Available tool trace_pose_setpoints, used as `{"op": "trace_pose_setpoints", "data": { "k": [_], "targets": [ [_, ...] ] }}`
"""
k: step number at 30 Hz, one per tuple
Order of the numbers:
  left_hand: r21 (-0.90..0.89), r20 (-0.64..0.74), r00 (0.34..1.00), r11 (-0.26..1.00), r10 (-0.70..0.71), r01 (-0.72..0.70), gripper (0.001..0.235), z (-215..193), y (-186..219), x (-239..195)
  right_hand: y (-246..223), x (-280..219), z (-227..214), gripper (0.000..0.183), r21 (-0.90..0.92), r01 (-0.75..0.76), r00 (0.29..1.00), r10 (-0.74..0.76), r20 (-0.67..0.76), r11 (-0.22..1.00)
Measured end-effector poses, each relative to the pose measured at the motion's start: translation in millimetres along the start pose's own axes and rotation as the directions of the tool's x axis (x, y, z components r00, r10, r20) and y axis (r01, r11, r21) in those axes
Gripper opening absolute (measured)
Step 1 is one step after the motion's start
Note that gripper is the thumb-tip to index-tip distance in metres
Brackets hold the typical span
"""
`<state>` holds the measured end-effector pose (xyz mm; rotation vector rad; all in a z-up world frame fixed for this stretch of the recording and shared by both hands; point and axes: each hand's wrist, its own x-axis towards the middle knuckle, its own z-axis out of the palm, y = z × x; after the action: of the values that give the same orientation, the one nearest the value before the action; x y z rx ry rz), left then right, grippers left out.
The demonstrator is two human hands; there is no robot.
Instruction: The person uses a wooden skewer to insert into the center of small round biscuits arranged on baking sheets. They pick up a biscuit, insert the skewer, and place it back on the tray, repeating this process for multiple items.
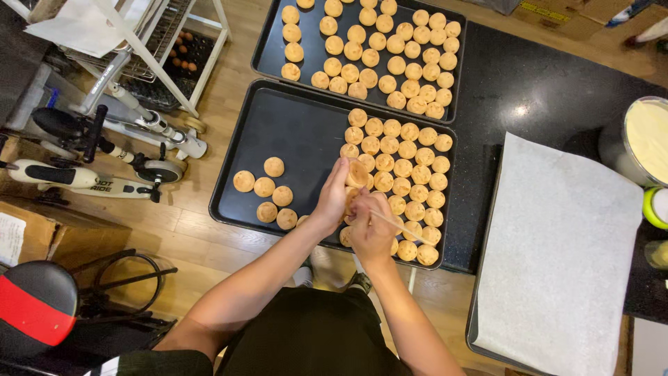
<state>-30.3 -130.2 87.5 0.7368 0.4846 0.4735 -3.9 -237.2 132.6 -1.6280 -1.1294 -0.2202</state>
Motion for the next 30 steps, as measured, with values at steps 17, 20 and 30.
{"op": "trace_pose_setpoints", "data": {
  "k": [17,20,30],
  "targets": [
    [0.314,0.056,0.996,0.946,0.066,-0.080,0.038,-18.4,-30.5,7.5,13.5,-10.3,3.5,0.017,-0.103,-0.099,0.995,0.098,-0.008,0.990],
    [0.325,0.036,0.999,0.945,0.031,-0.041,0.038,-18.5,-32.5,6.9,14.1,-11.7,3.9,0.016,-0.051,-0.176,0.981,0.179,0.069,0.983],
    [0.665,-0.132,0.986,0.746,0.105,0.009,0.040,-50.1,-59.3,43.9,55.4,-22.2,0.3,0.036,0.449,-0.625,0.723,0.690,0.026,0.638]
  ]
}}
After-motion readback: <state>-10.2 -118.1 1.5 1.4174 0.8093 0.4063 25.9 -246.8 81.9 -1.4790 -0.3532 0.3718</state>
